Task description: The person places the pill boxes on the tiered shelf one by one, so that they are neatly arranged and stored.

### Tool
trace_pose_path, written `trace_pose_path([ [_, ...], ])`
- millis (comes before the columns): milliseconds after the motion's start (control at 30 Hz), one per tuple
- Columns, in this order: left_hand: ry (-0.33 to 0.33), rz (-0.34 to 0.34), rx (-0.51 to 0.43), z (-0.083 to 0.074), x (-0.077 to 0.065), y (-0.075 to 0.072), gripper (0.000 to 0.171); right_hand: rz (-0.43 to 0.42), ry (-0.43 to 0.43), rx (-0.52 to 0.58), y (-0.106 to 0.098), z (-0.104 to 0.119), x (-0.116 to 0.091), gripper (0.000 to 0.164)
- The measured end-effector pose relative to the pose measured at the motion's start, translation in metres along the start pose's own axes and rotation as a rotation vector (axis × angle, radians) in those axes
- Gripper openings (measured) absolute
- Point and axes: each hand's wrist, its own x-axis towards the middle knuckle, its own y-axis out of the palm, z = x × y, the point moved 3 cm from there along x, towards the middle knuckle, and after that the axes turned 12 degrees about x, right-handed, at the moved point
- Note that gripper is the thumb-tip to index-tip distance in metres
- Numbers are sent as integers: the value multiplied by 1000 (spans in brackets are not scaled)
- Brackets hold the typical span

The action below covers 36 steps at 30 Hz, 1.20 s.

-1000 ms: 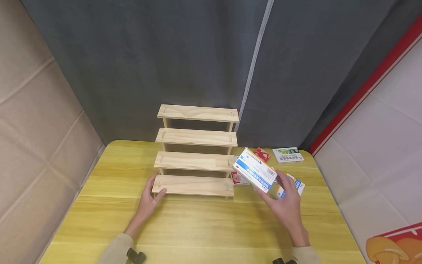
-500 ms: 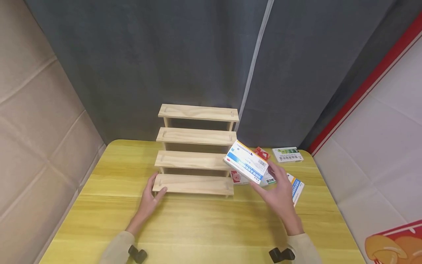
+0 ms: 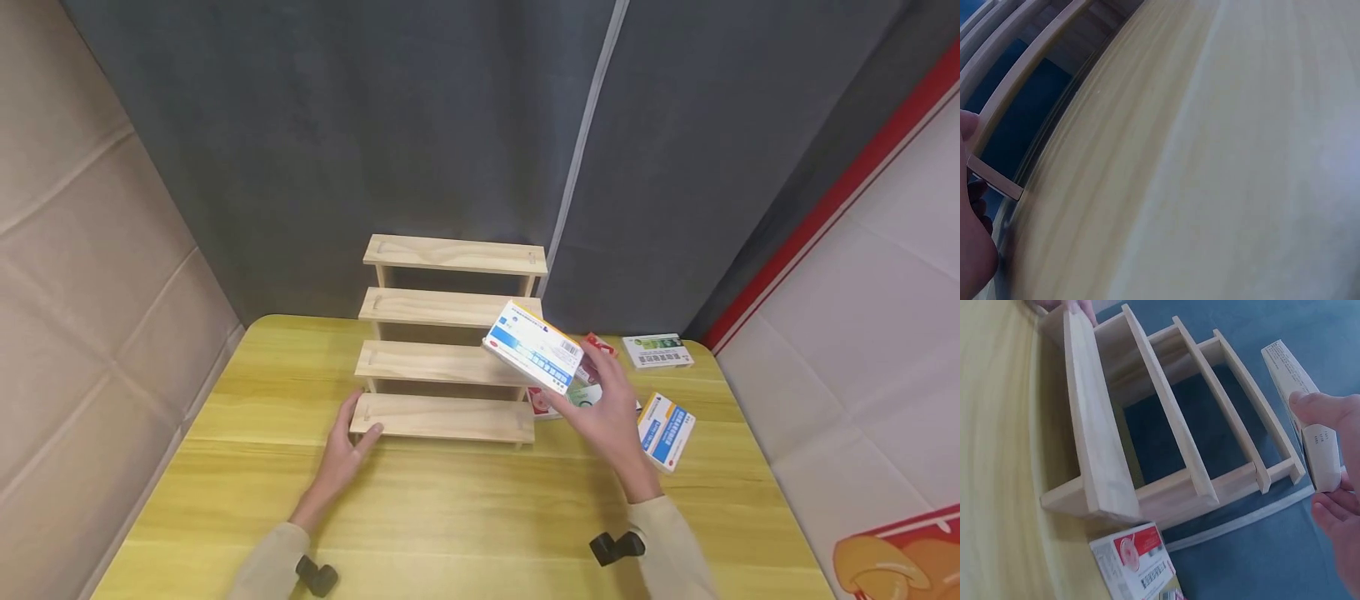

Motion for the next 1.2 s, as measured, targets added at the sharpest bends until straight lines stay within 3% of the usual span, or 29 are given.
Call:
trace_pose_path([
  [133, -13, 8, -3, 0, 0, 0, 74, -2, 18, -53, 4, 3, 8, 87],
  [367, -22, 6, -10, 1, 0, 0, 74, 4, -27, -82, 12, 13, 27, 86],
  [867, -37, 8, -22, 2, 0, 0, 76, 50, -77, 10, 35, 27, 69, 86],
  [1000, -42, 14, -23, 1, 0, 0, 76, 58, -63, 77, 41, 28, 78, 86],
  [1200, -45, 12, -22, 1, 0, 0, 75, 86, -14, 72, 53, 29, 93, 81],
])
